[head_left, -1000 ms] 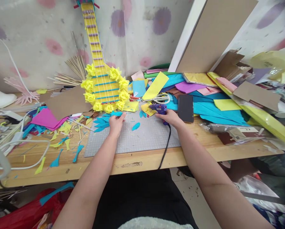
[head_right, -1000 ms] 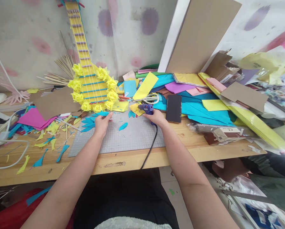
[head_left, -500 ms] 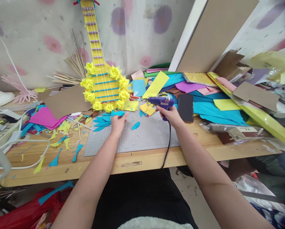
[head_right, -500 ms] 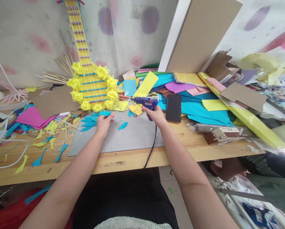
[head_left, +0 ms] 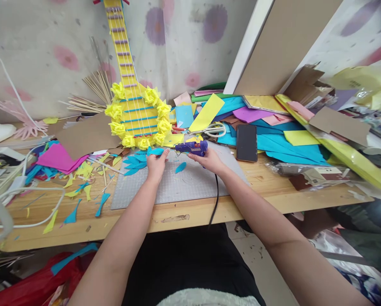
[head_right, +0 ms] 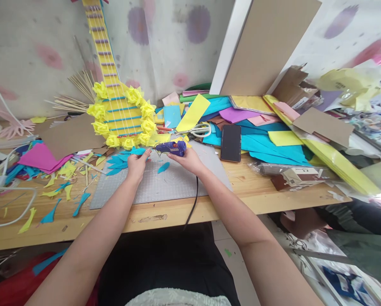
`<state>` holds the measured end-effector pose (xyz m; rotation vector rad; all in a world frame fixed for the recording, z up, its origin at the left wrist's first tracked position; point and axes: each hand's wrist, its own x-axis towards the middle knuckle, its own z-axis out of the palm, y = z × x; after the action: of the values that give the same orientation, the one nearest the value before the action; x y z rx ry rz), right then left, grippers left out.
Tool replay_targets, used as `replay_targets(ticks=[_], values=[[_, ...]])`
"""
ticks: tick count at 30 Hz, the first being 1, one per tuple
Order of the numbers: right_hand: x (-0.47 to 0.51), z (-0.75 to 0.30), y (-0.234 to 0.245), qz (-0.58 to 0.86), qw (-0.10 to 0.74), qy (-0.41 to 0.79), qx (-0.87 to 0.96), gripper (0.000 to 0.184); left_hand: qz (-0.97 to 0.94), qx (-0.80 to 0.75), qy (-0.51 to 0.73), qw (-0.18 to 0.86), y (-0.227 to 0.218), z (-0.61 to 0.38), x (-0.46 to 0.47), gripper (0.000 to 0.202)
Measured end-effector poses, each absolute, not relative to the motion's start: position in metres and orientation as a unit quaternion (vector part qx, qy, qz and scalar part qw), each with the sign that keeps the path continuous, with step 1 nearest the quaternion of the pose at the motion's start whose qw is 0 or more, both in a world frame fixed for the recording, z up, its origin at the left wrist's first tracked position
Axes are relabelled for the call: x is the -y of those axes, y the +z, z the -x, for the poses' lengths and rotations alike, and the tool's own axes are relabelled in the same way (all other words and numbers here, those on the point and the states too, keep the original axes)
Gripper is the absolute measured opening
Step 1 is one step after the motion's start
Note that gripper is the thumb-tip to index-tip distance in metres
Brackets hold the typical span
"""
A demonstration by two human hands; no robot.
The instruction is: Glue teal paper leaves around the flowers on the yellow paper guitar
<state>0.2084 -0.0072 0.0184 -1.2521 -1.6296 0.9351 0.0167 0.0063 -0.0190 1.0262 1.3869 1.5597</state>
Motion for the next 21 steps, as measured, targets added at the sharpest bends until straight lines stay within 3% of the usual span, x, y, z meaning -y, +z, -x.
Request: replay_targets(ticks=[5,21], values=[[0.002,-0.208,0.009,0.489,0.415,0.385,0.664,0.037,-0.401,-0.549,0.616,0.399,-0.017,-0.018,-0.006,0.025],[0.001,-0.208,0.009,0.486,0.420,0.398,0.654,0.033,-0.383,-0.551,0.615,0.414,-0.015,-0.019,-0.006,0.021]])
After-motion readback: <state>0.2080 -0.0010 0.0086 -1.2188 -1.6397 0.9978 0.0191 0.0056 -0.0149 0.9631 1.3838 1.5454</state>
